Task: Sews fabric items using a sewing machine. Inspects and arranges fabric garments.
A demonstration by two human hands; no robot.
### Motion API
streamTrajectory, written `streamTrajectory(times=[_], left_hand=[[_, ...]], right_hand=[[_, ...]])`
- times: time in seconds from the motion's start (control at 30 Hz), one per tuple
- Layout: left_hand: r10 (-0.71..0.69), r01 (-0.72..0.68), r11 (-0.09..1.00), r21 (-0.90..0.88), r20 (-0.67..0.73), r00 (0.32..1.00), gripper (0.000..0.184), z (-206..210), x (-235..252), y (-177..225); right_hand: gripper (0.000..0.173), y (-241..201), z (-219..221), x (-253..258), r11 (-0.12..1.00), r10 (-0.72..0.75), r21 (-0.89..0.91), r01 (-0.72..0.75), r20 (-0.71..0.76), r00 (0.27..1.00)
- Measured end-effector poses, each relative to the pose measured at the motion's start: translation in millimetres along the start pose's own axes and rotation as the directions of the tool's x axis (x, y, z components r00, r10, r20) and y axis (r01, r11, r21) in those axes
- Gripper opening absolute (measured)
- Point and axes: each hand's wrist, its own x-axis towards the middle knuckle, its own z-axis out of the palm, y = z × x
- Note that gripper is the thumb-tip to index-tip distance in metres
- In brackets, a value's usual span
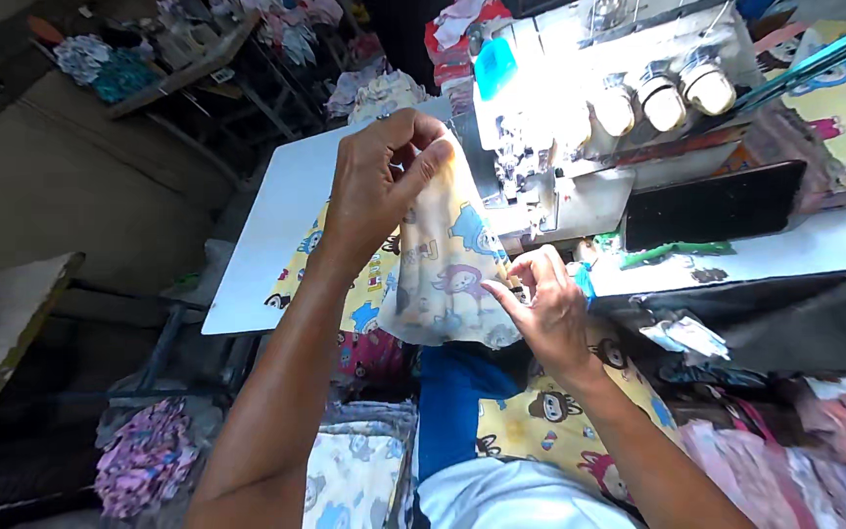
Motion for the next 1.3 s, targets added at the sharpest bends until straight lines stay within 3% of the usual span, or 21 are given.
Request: streamTrajectory(times=[0.2,0.53,0.77,0.93,1.1,1.2,1.3], left_hand=[[0.095,-0.093,0.994,0.055,-0.041,0.995,0.025,-1,-3,-4],[0.127,-0.126,0.992,0.03,-0.06,0.99,0.024,0,-6,-5],[0.232,-0.231,0.973,0.029,-0.065,0.97,0.024,-5,-14,5],[0.301,-0.304,0.953,-0.009,-0.11,0.947,0.022,-8,-26,12],[0.32,-0.333,0.942,-0.047,-0.175,0.931,0.019,-9,-37,10],[0.278,-0.289,0.957,-0.03,-0.198,0.94,0.02,-9,-43,5],[0.099,-0.11,0.991,-0.07,-0.149,0.984,0.022,-9,-46,2]], right_hand=[[0.01,2,-1,-1,0.999,0.031,0.028,-0.032,0.029,0.999],[0.014,-3,-18,-19,0.884,0.148,0.421,-0.202,0.158,0.976],[0.012,5,-18,-11,0.92,0.142,0.357,-0.16,0.076,0.987],[0.007,9,-20,0,0.892,0.192,0.386,-0.235,0.148,0.97],[0.014,5,-23,1,0.861,0.258,0.398,-0.316,0.194,0.947],[0.017,7,-23,1,0.89,0.209,0.367,-0.272,0.201,0.957],[0.013,3,-26,0,0.943,0.097,0.293,-0.156,0.204,0.974]])
